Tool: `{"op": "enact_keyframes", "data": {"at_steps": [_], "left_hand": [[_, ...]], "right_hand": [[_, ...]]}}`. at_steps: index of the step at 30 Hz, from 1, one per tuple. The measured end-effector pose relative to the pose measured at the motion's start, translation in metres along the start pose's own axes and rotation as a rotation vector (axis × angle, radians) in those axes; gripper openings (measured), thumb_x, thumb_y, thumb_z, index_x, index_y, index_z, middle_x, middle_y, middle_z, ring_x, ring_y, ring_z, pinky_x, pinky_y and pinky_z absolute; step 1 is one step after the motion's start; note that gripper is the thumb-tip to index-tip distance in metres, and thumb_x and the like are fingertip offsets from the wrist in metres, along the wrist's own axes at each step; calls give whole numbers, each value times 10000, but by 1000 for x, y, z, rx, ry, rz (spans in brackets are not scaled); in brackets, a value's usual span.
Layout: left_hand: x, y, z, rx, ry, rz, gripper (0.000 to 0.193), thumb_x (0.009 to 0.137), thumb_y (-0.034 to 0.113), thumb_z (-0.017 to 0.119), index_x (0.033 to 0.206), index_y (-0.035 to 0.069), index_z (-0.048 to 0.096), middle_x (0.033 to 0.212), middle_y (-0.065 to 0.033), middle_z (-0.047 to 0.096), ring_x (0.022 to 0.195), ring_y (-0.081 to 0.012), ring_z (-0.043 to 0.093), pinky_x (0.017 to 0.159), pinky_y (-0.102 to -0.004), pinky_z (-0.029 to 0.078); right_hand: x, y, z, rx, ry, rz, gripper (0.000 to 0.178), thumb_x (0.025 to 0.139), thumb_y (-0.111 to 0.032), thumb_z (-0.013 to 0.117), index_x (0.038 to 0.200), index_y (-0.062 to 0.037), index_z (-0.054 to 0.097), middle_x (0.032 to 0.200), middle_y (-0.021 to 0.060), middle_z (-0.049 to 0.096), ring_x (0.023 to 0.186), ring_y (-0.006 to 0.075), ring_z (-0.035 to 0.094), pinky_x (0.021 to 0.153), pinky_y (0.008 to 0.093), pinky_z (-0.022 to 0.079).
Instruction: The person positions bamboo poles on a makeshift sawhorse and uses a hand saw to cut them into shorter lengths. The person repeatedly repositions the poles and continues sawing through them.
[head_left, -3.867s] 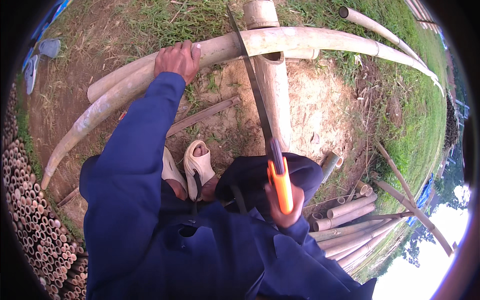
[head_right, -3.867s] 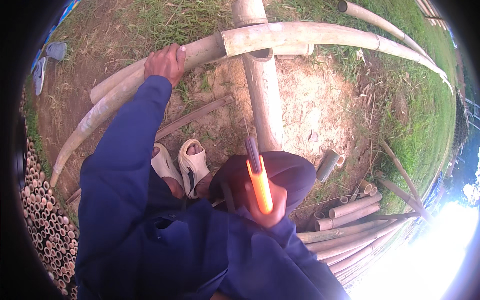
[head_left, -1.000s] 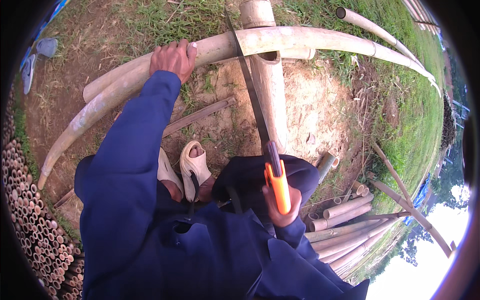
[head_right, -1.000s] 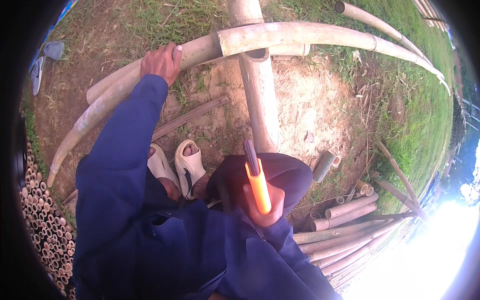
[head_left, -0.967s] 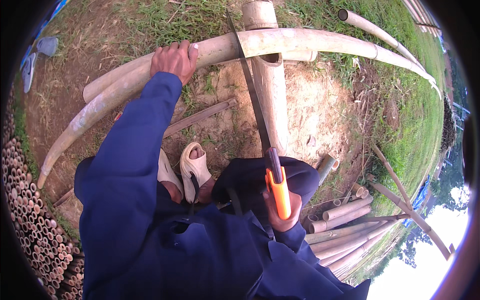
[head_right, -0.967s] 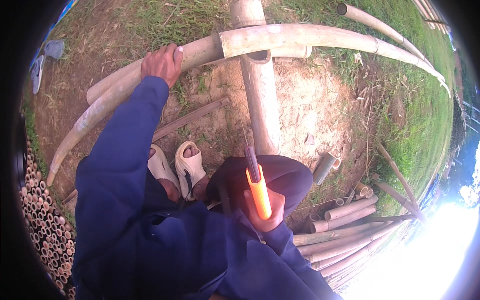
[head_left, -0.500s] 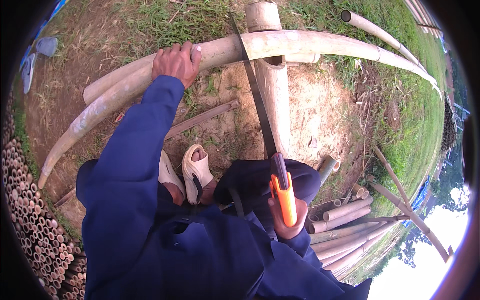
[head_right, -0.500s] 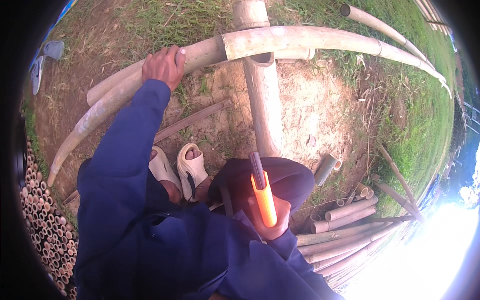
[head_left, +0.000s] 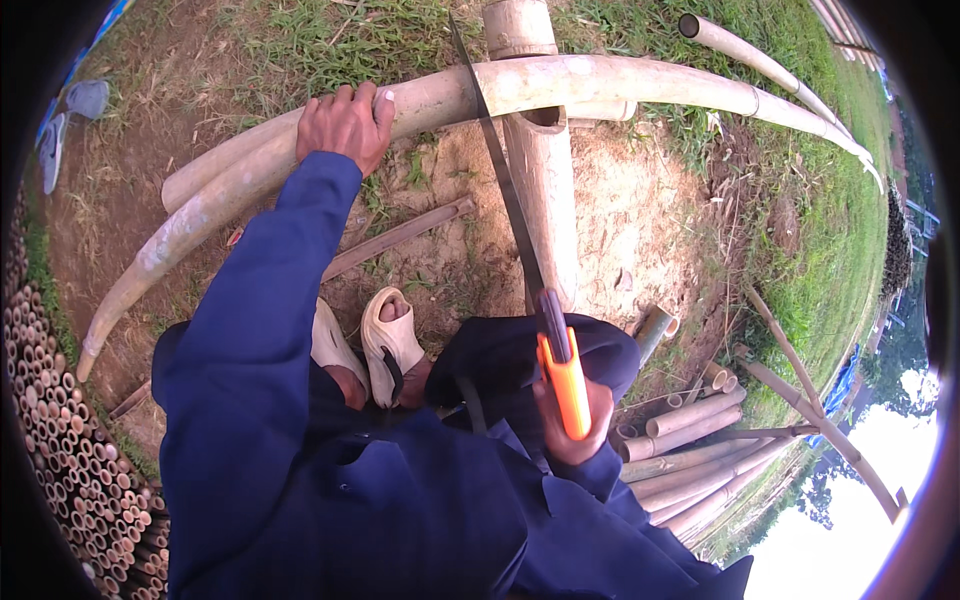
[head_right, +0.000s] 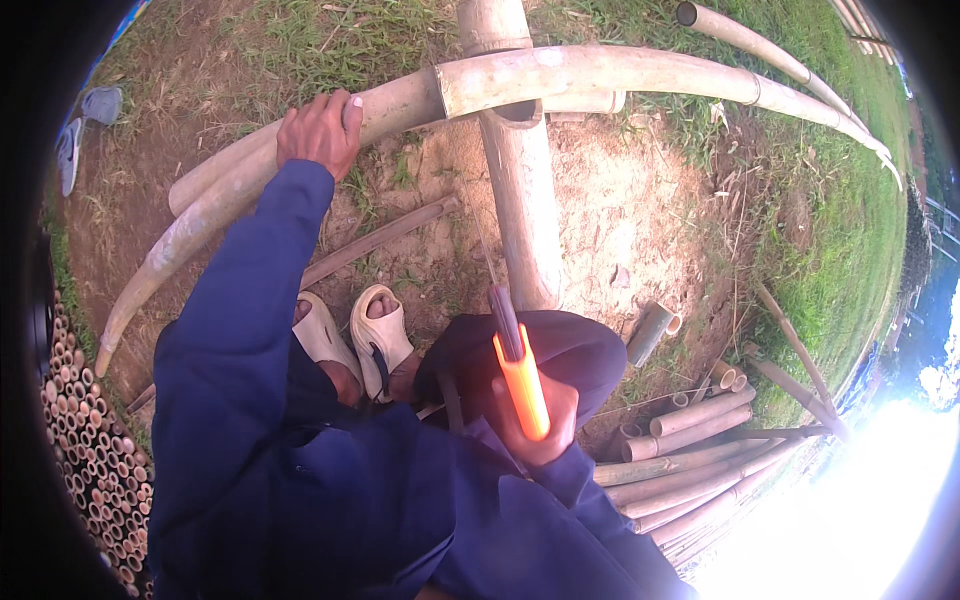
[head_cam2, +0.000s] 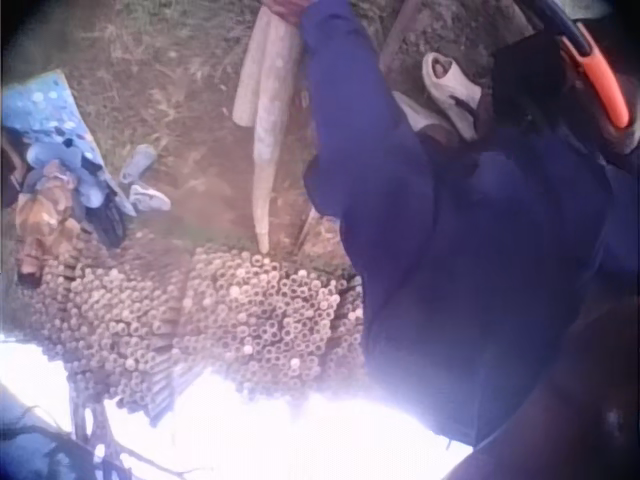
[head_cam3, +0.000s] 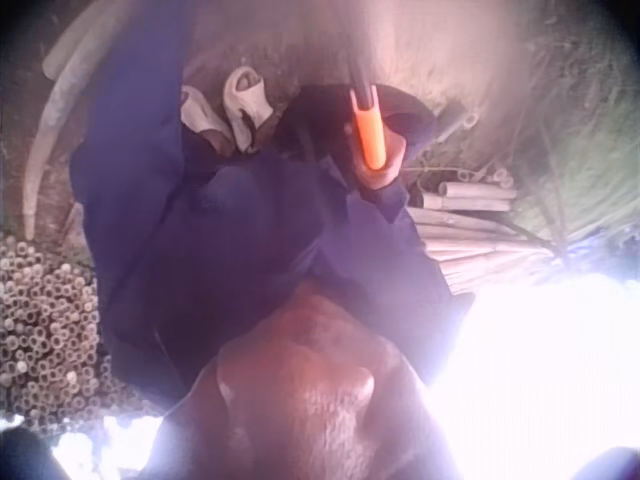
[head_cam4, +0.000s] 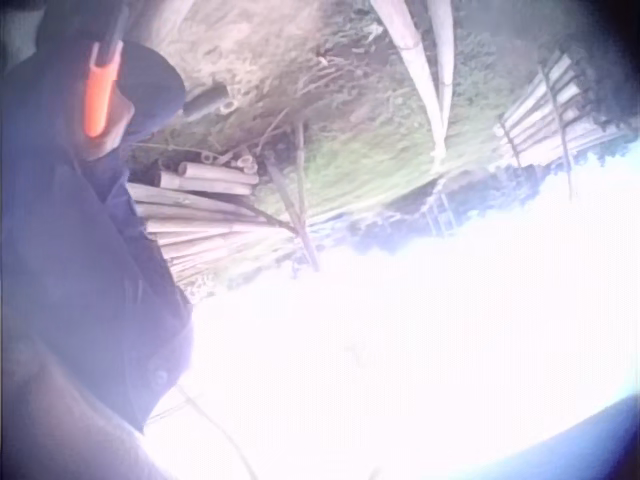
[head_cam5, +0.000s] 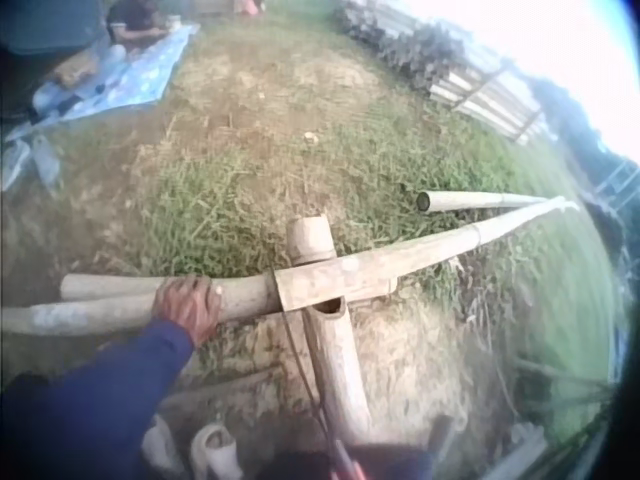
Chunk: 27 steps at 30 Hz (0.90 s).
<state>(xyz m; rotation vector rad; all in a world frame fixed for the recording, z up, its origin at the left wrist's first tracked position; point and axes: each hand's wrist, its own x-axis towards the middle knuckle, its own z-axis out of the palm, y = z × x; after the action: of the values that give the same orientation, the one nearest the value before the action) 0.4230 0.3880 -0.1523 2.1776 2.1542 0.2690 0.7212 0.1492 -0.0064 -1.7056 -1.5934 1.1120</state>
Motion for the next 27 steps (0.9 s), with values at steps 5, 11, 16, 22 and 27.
{"op": "enact_keyframes", "data": {"at_steps": [5, 11, 16, 22, 27], "left_hand": [[12, -6, -2, -24, 17, 38, 437, 1069, 432, 443, 1128, 90, 708, 1047, -182, 728, 972, -372, 708, 942, -487, 495], [1, -12, 4, 20, 47, 21, 447, 1073, 442, 428, 1170, 99, 698, 1062, -182, 730, 991, -370, 706, 983, -495, 486], [-2, 2, 7, -35, -21, -4, 450, 1071, 450, 431, 1166, 101, 699, 1043, -176, 727, 985, -365, 708, 990, -486, 481], [0, 2, -1, 25, -55, -28, 430, 1073, 430, 434, 1209, 122, 701, 1088, -168, 726, 1004, -357, 696, 988, -477, 471], [0, 3, 3, -42, 56, -13, 459, 1063, 453, 450, 1111, 78, 710, 1038, -187, 729, 967, -364, 706, 987, -474, 478]], "right_hand": [[125, 17, 52, 162, 29, -1, 179, 951, -117, 728, 861, 15, 649, 605, 107, 573, 521, 191, 508, 535, 368, 441], [7, -1, 13, 143, -19, 158, 283, 939, -81, 722, 1199, 32, 713, 794, 138, 716, 731, 230, 734, 697, 343, 559], [50, 34, 41, 92, 42, 102, 150, 946, -73, 722, 1045, 40, 714, 731, 85, 683, 635, 180, 639, 622, 332, 513], [128, 32, 69, 259, 68, 28, 158, 929, -111, 769, 930, 17, 677, 669, 43, 598, 624, 121, 544, 592, 322, 477], [129, 31, 74, 187, 171, -106, 221, 925, -144, 793, 1014, 12, 664, 716, 67, 620, 643, 138, 561, 626, 322, 495]]}}
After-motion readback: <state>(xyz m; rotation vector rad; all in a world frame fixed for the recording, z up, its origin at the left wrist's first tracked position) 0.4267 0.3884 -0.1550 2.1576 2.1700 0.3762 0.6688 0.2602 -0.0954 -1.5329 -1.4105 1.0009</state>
